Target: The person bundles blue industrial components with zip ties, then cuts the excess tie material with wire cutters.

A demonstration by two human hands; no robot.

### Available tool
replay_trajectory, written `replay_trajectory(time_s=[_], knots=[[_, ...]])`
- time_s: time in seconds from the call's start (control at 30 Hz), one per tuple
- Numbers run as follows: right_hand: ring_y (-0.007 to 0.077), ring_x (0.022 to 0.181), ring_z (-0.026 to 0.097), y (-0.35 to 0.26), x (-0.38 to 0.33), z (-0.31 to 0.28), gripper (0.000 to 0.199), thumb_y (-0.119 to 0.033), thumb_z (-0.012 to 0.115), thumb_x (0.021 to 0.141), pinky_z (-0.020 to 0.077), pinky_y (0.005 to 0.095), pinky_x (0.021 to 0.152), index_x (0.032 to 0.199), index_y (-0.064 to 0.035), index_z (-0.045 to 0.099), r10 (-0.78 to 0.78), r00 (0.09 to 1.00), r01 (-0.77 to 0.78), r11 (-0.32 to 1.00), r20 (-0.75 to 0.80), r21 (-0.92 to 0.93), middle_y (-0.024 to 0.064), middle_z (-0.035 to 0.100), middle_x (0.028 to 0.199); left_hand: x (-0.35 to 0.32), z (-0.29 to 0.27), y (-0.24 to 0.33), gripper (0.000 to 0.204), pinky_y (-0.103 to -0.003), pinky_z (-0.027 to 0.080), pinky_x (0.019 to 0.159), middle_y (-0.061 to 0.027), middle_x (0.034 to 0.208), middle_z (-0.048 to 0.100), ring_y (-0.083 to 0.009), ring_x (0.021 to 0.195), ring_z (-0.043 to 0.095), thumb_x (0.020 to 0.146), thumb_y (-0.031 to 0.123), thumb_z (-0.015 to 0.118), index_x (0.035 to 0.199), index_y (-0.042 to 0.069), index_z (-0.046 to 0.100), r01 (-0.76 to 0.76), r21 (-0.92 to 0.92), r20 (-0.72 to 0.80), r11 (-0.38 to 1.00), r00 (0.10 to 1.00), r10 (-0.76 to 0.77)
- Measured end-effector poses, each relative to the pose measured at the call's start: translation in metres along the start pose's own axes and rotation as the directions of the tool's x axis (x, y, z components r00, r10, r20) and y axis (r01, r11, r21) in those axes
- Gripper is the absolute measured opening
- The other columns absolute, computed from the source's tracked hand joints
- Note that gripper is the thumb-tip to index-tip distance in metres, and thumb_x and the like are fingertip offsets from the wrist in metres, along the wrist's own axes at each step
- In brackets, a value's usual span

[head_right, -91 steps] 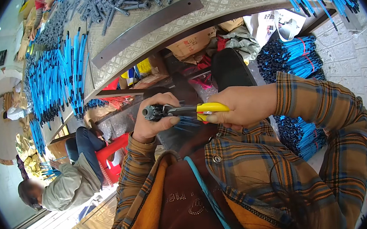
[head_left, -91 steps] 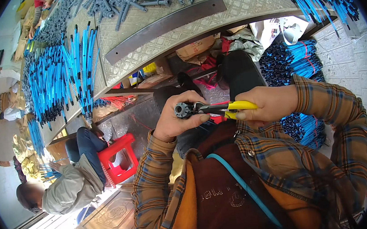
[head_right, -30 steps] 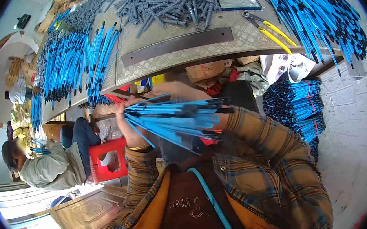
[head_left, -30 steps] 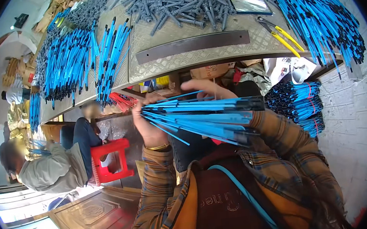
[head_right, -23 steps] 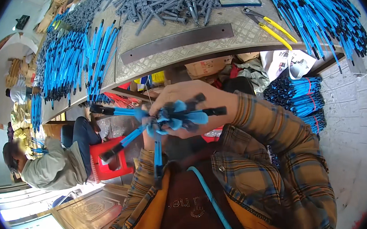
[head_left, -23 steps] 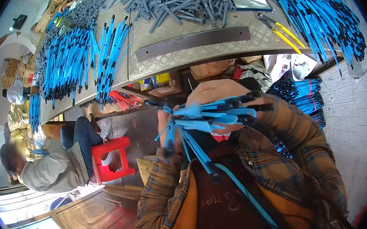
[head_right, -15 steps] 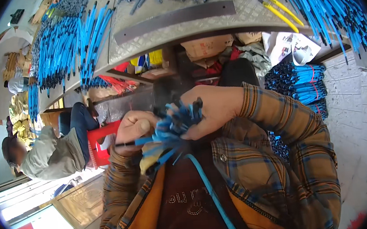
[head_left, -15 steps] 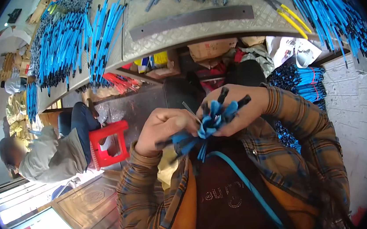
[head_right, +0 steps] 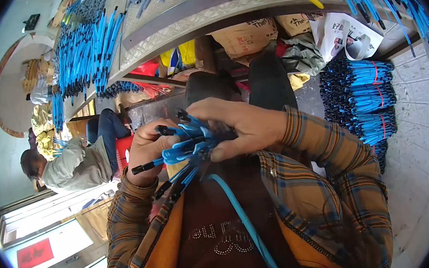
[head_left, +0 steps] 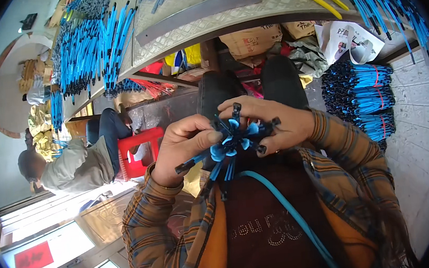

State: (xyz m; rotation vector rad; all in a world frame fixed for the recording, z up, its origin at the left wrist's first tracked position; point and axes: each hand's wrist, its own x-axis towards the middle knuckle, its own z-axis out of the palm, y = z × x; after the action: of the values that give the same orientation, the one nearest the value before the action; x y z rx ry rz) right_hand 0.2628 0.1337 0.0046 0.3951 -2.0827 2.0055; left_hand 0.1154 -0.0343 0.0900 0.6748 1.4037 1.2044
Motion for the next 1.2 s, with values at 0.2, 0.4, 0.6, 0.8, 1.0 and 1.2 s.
replay_trajectory(time_s=[0.2, 0.4, 0.6, 0.8, 1.0, 1.2], knots=[[0.0283, 0.094, 0.048, -0.022, -0.026, -0.028, 0.047, -0.032, 0.069, 0.071, 0.0391, 0.0373, 0.084, 0.105, -0.0048, 0.051, -0.238, 0.950, 0.129, 0.889, -0.203, -0.439, 0.0151, 0.045, 0.117, 0.029, 0.035, 0.017, 0.007, -0.021, 0.044, 0.067, -0.0016, 0.081, 0.060, -0.0060, 0.075, 0.054, 0.084, 0.008, 0.061, 0.083, 0.001, 0.059, 0.012, -0.064, -0.053, 0.998, 0.998, -0.015], [0.0257, 0.089, 0.046, -0.009, -0.033, -0.036, 0.038, -0.028, 0.070, 0.069, 0.0382, 0.0353, 0.080, 0.093, -0.0072, 0.050, -0.101, 0.960, 0.018, 0.953, -0.261, -0.302, 0.0095, 0.050, 0.102, 0.064, 0.031, 0.004, 0.008, -0.025, 0.046, 0.067, -0.0091, 0.082, 0.061, -0.0126, 0.074, 0.056, 0.085, 0.007, 0.059, 0.085, 0.000, 0.057, -0.026, -0.008, 0.084, 1.000, 0.996, 0.027], [0.0222, 0.082, 0.047, 0.005, -0.005, -0.016, 0.029, -0.022, 0.070, 0.070, 0.0383, 0.0326, 0.076, 0.084, -0.0076, 0.050, -0.098, 0.926, -0.025, 0.948, -0.364, -0.318, 0.0052, 0.051, 0.087, 0.068, 0.004, -0.003, 0.006, -0.020, 0.043, 0.066, -0.0019, 0.080, 0.059, -0.0060, 0.072, 0.053, 0.084, 0.007, 0.062, 0.083, 0.001, 0.059, -0.090, 0.005, 0.066, 0.996, 0.994, 0.089], [0.0183, 0.076, 0.049, 0.009, 0.043, 0.025, 0.023, -0.017, 0.068, 0.073, 0.0397, 0.0289, 0.070, 0.083, -0.0068, 0.051, 0.078, 0.915, -0.152, 0.975, -0.395, -0.160, 0.0047, 0.050, 0.083, 0.043, -0.046, -0.013, 0.007, -0.019, 0.042, 0.064, -0.0010, 0.078, 0.058, -0.0051, 0.071, 0.052, 0.084, 0.007, 0.062, 0.082, 0.002, 0.059, -0.143, -0.029, -0.031, 0.989, 0.989, 0.142], [0.0140, 0.070, 0.052, 0.018, 0.073, 0.054, 0.021, -0.017, 0.069, 0.075, 0.0424, 0.0274, 0.064, 0.084, -0.0042, 0.054, 0.170, 0.874, -0.311, 0.916, -0.455, -0.255, 0.0038, 0.052, 0.079, 0.031, -0.076, -0.027, 0.006, -0.018, 0.041, 0.062, 0.0005, 0.075, 0.057, -0.0040, 0.069, 0.050, 0.084, 0.007, 0.062, 0.082, 0.002, 0.060, -0.187, -0.122, -0.091, 0.975, 0.980, 0.176], [0.0136, 0.074, 0.055, 0.014, 0.116, 0.034, 0.019, -0.014, 0.069, 0.075, 0.0444, 0.0264, 0.066, 0.084, -0.0020, 0.057, 0.236, 0.923, -0.236, 0.971, -0.302, 0.039, 0.0055, 0.057, 0.082, 0.032, -0.107, -0.002, 0.005, -0.019, 0.041, 0.061, 0.0003, 0.075, 0.057, -0.0050, 0.069, 0.051, 0.083, 0.006, 0.063, 0.083, 0.001, 0.060, -0.275, -0.110, -0.092, 0.955, 0.960, 0.265]])
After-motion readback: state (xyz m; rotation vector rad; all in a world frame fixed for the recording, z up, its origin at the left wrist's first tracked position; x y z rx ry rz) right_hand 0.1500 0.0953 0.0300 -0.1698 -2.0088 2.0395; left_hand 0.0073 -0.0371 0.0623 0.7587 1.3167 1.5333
